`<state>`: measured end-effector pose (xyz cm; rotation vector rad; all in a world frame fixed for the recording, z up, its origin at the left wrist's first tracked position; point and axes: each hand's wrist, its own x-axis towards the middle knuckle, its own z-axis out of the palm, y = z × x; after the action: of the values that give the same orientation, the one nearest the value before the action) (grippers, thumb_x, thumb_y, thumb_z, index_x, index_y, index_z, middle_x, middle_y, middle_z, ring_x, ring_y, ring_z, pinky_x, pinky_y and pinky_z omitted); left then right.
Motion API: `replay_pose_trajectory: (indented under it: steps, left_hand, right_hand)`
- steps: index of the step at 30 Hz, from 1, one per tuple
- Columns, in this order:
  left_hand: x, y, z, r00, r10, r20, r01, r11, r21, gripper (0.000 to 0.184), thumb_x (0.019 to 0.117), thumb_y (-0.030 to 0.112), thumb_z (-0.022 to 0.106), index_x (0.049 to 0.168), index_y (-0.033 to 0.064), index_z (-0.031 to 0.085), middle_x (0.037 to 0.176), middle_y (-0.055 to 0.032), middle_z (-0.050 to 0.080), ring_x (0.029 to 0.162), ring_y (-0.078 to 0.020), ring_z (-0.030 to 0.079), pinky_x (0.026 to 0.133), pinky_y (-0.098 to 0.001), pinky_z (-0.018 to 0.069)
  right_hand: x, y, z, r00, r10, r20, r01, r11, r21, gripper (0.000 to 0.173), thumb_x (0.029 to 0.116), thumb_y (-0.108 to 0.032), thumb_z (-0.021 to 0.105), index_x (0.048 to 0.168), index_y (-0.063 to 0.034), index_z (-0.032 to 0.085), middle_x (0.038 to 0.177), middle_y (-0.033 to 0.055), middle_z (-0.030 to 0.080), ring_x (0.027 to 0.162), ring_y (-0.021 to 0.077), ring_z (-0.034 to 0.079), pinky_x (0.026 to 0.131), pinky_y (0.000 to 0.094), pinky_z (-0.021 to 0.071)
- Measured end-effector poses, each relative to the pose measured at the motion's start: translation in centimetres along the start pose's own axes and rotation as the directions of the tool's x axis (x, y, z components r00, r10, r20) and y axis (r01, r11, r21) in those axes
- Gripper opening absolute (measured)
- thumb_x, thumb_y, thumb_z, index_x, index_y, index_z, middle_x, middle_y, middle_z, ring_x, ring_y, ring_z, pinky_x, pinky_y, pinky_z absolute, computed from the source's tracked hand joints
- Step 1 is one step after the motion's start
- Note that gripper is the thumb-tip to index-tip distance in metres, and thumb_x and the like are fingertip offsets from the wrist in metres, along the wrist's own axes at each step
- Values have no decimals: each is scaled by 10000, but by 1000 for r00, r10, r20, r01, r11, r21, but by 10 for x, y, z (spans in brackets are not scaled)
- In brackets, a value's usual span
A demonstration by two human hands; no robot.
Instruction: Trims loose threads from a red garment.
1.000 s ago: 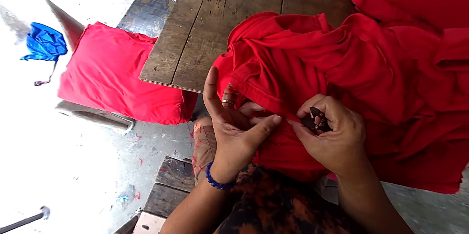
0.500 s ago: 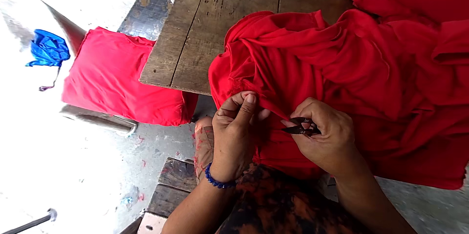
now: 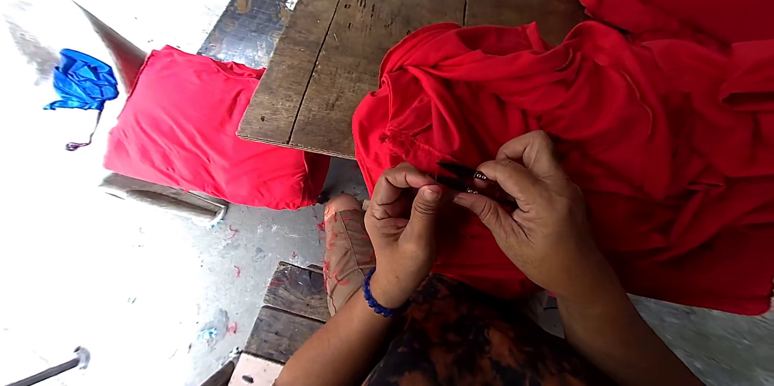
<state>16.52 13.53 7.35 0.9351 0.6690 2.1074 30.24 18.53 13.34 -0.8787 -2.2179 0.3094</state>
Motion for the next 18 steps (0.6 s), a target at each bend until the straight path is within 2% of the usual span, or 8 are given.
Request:
replay_pose_trajectory:
  steps: [3, 9, 11, 13, 14, 16, 18]
  left_hand:
    - [-1, -3, -2, 997, 65, 33, -67, 995, 74, 71, 1012, 119, 639, 1060, 161, 671, 1003, 67, 646, 892, -24, 648, 780, -226, 586]
    - [-1, -6, -4, 992, 110, 54, -116, 985, 127, 97, 1020, 102, 619, 1082, 169, 650, 1007, 74, 645, 915, -23, 646, 809, -230, 578]
    - [-2, -7, -5, 995, 89, 48, -93, 990, 105, 107, 1031, 96, 596, 1095, 173, 633, 1019, 60, 645, 942, -55, 672, 840, -294, 617]
    - [-2, -6, -4, 998, 48, 28, -49, 998, 39, 74, 1067, 174, 544, 1106, 203, 600, 1038, 46, 667, 965, -92, 701, 856, -336, 630]
    - [-1, -5, -4, 999, 37, 20, -37, 999, 4, 73, 1082, 244, 512, 1110, 222, 575, 1041, 40, 672, 962, -106, 707, 843, -335, 631]
    - [0, -5, -4, 999, 36, 6, -36, 999, -29, 114, 1080, 353, 475, 1106, 254, 524, 1053, 46, 683, 967, -102, 718, 817, -295, 628]
    - [1, -7, -4, 999, 23, -40, -25, 998, -51, 101, 1043, 333, 568, 1106, 276, 515, 1028, 74, 693, 940, -66, 714, 800, -258, 620]
  right_hand:
    - [3, -6, 2, 1000, 8, -20, -8, 1000, -10, 290, 974, -334, 701, 978, -44, 711, 968, 44, 521, 753, 50, 521, 580, 164, 410]
    - [7, -14, 3, 999, 45, -30, -48, 994, -94, 267, 1009, -311, 652, 958, -55, 709, 900, 35, 498, 686, 62, 494, 532, 182, 374]
    - [8, -15, 3, 998, 56, -31, -60, 991, -117, 268, 1019, -300, 638, 951, -53, 718, 874, 35, 491, 660, 70, 481, 515, 193, 356]
    - [7, -11, 4, 996, 80, -31, -81, 996, -40, 281, 1011, -316, 652, 969, -45, 715, 893, 32, 496, 695, 51, 494, 549, 166, 379]
    - [7, -7, 6, 995, 98, -25, -97, 994, 47, 292, 989, -333, 685, 988, -42, 704, 921, 24, 511, 745, 29, 513, 594, 137, 415]
    - [5, -2, 11, 989, 147, -9, -141, 963, 228, 348, 882, -319, 804, 1025, -36, 661, 968, 5, 574, 831, -9, 567, 687, 105, 488]
    - [4, -2, 15, 986, 167, -15, -153, 935, 321, 365, 806, -165, 846, 1078, -2, 664, 948, 16, 678, 822, -16, 653, 709, 116, 566]
